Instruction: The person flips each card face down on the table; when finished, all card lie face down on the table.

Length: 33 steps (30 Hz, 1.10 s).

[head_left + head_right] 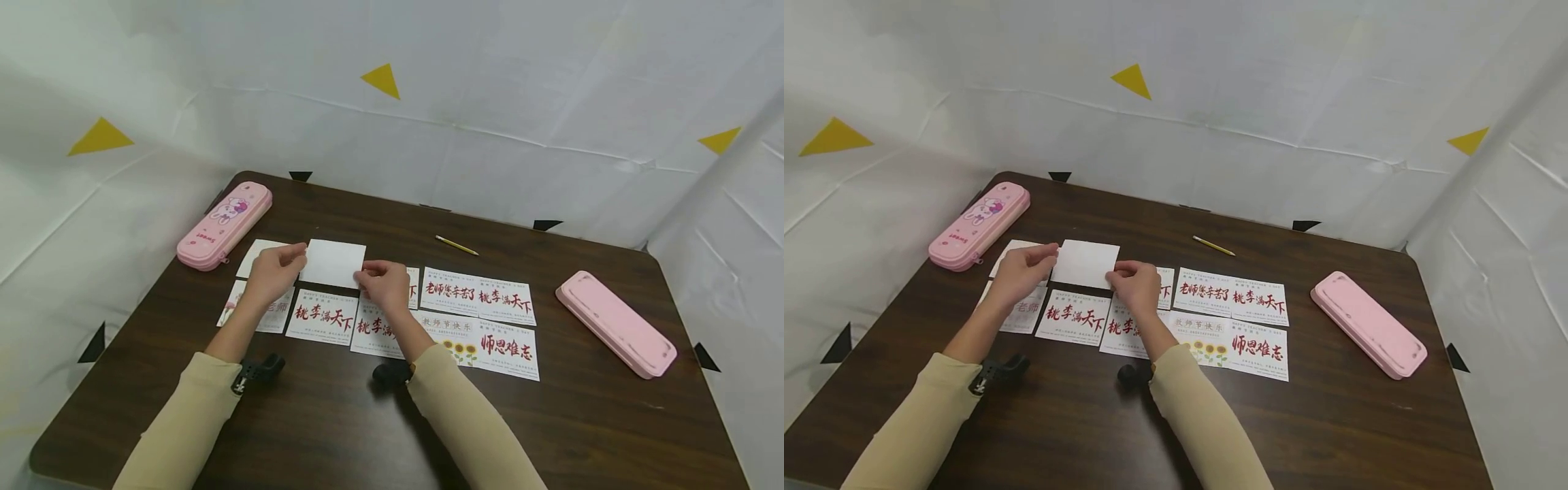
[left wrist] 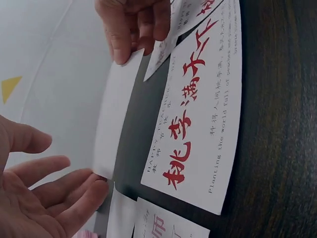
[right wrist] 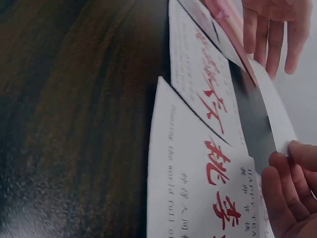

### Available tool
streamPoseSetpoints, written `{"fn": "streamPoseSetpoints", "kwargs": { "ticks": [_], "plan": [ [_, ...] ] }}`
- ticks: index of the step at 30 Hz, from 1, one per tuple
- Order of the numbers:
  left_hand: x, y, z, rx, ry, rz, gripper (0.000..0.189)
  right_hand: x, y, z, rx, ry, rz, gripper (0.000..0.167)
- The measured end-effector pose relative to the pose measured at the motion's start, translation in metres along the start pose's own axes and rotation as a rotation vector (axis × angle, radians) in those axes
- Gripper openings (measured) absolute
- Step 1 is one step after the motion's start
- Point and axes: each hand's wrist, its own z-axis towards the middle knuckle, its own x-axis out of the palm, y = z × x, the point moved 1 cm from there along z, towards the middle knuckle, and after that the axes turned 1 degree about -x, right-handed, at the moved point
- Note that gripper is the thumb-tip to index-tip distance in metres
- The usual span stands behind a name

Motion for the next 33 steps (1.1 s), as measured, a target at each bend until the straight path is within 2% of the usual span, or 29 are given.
{"fn": "streamPoseSetpoints", "kwargs": {
  "ticks": [4,13,16,24,33],
  "plan": [
    [0.0016,0.0030,-0.0003,0.011,0.045,0.065,0.043,0.0028,0.0000,-0.0018,-0.035,-0.033,-0.076,0.021],
    [0.0045,0.0059,0.0010,0.007,0.091,0.144,0.047,0.0024,-0.0004,-0.0030,-0.089,-0.060,-0.241,0.012],
    [0.0049,0.0059,0.0021,0.012,0.089,0.156,0.047,0.0029,-0.0005,-0.0025,-0.081,-0.046,-0.245,0.012],
    [0.0039,0.0055,0.0018,0.030,0.105,0.179,0.048,0.0045,0.0011,-0.0025,0.004,0.016,-0.149,0.016],
    [0.0023,0.0013,-0.0011,0.050,0.088,0.190,0.046,0.0045,0.0025,-0.0023,0.028,0.038,-0.131,0.019]
  ]
}}
